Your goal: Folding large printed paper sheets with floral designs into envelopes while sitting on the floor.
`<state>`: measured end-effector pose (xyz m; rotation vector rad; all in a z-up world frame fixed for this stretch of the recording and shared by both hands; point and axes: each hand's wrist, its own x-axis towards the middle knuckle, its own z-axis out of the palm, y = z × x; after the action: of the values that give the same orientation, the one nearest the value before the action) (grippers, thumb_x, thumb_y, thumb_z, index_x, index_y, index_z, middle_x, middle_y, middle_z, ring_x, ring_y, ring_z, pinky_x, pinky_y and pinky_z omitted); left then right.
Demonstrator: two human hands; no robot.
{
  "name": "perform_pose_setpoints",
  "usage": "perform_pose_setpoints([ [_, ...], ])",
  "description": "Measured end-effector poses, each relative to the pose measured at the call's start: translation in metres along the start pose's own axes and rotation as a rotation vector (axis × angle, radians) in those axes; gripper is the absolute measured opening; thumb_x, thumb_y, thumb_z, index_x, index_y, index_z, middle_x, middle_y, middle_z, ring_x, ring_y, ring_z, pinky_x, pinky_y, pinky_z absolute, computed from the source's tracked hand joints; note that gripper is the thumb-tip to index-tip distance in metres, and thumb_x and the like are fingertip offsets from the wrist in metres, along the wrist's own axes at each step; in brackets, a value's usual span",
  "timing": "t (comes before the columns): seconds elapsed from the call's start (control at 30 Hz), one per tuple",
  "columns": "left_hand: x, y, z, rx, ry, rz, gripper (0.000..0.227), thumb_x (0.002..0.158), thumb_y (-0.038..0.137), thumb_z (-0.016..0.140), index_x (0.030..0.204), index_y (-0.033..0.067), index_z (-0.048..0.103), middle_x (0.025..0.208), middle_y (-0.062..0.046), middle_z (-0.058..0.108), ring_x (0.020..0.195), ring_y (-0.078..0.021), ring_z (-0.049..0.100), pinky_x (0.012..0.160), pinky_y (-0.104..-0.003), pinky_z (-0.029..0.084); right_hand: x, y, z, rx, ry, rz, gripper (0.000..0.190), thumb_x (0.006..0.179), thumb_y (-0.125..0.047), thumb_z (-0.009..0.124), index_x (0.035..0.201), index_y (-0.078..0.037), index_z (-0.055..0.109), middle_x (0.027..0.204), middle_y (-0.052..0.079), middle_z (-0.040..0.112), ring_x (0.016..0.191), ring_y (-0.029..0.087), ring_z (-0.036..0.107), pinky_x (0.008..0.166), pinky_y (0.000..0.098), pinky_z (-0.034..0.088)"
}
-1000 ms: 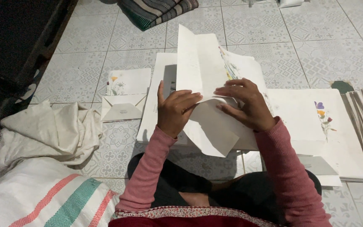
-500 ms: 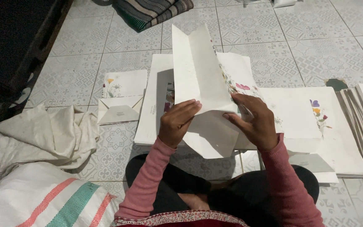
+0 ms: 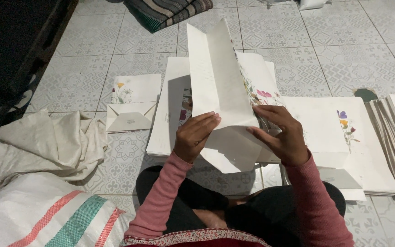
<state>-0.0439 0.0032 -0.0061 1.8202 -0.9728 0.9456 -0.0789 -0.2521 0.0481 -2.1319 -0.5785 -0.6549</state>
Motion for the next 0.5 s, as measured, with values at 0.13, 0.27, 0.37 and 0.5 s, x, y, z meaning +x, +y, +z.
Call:
perform_pose_setpoints([
  [0.13, -0.011, -0.011, 0.008, 0.030, 0.017, 0.055, 0.026, 0.092, 0.002, 0.072, 0.116, 0.0098, 0.077, 0.113, -0.010, 0.078, 0.109, -0.0269, 0.073, 0.096, -0.040, 0.059, -0.006, 0.006, 0.003, -0.043, 0.020, -0.002, 0.044, 0.079, -0.013, 0.089, 0.119, 0.001, 0.075, 0.107, 0.024, 0.073, 0.102, 0.042, 0.070, 0.077, 0.0564, 0.059],
  [0.27, -0.014, -0.012, 0.008, 0.052, 0.009, 0.060, 0.028, 0.091, 0.000, 0.072, 0.117, 0.0102, 0.077, 0.113, -0.010, 0.078, 0.109, -0.0272, 0.073, 0.097, -0.043, 0.058, -0.009, 0.018, 0.011, -0.171, 0.136, -0.198, 0.035, 0.082, -0.010, 0.088, 0.114, 0.001, 0.078, 0.101, 0.021, 0.075, 0.096, 0.037, 0.071, 0.078, 0.0482, 0.060],
  [0.37, -0.004, -0.004, 0.002, 0.103, -0.002, 0.070, 0.029, 0.090, 0.001, 0.073, 0.116, 0.0110, 0.077, 0.111, -0.009, 0.078, 0.108, -0.0262, 0.073, 0.100, -0.047, 0.054, -0.008, 0.025, 0.014, -0.301, 0.217, -0.380, 0.029, 0.086, -0.011, 0.085, 0.112, -0.001, 0.079, 0.095, 0.018, 0.076, 0.090, 0.033, 0.072, 0.081, 0.0450, 0.060],
  [0.5, 0.000, 0.004, -0.006, 0.227, -0.107, -0.002, 0.025, 0.091, 0.010, 0.076, 0.115, 0.0174, 0.075, 0.111, -0.003, 0.079, 0.108, -0.0203, 0.073, 0.118, -0.065, 0.024, -0.003, 0.052, 0.014, -0.371, 0.216, -0.554, 0.030, 0.091, -0.011, 0.081, 0.120, -0.005, 0.079, 0.089, 0.016, 0.075, 0.084, 0.033, 0.072, 0.082, 0.0462, 0.058],
])
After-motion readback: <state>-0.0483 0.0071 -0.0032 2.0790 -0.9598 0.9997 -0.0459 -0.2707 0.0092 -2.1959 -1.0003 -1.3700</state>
